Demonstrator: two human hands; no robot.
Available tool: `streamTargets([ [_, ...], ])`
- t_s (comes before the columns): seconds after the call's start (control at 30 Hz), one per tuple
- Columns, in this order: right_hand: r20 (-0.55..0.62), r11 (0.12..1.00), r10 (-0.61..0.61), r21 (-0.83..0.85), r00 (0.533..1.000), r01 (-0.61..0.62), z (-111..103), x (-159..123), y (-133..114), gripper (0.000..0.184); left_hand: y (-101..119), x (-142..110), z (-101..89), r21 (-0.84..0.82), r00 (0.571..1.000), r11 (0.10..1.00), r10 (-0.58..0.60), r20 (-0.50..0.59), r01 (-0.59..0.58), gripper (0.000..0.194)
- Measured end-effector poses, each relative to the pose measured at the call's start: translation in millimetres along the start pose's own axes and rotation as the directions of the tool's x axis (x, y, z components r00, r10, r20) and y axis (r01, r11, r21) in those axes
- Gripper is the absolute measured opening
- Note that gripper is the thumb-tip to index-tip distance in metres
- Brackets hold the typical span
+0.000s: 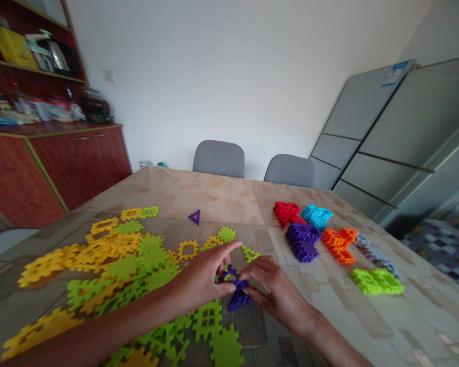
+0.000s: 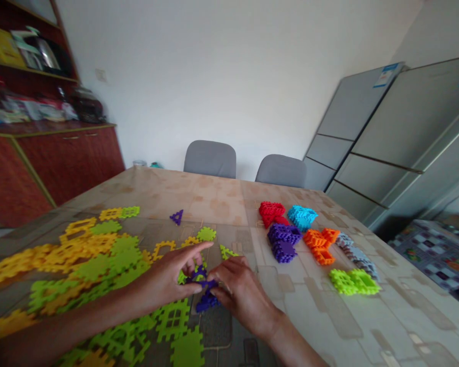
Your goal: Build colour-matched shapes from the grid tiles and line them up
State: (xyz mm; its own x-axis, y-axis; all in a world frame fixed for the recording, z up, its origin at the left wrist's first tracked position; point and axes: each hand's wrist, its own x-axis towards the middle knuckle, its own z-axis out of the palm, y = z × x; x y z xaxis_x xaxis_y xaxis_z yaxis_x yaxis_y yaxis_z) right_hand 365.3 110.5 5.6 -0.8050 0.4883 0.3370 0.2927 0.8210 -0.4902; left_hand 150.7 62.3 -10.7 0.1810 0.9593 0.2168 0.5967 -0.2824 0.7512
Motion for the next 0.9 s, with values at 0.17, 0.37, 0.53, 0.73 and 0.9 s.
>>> streamTargets([
  [0.17,-0.023,0.999,-0.026,0.039,0.999,0.026,-9.1,1.1,6.5,0.008,0.5,2.9,-9.4,-0.014,1.0,1.0,0.018,0.017,-0.017,0.076],
  [0.37,-0.019,0.999,-0.002,0.037,1.0,0.002,-27.1,0.5,7.8,0.009,-1.7,8.5,-28.8,-0.017,0.999,0.999,0.034,-0.009,-0.034,0.055],
  [0.53,0.114,0.999,0.014,-0.033,0.993,-0.01,-33.5,-2.5,8.7,0.007,-5.7,12.1,-36.6,-0.024,0.999,0.999,0.044,-0.017,-0.045,0.044],
  [0.73,0.267,0.994,0.082,-0.097,0.96,-0.057,-33.6,-4.9,14.4,0.018,-10.9,13.9,-36.5,-0.033,0.999,0.999,0.032,-0.004,-0.032,0.041],
  [0.9,0.259,0.99,0.134,-0.08,0.957,-0.116,-31.4,-3.2,13.3,0.021,-20.7,26.0,-72.8,0.005,1.0,1.0,0.007,-0.03,-0.007,0.044],
])
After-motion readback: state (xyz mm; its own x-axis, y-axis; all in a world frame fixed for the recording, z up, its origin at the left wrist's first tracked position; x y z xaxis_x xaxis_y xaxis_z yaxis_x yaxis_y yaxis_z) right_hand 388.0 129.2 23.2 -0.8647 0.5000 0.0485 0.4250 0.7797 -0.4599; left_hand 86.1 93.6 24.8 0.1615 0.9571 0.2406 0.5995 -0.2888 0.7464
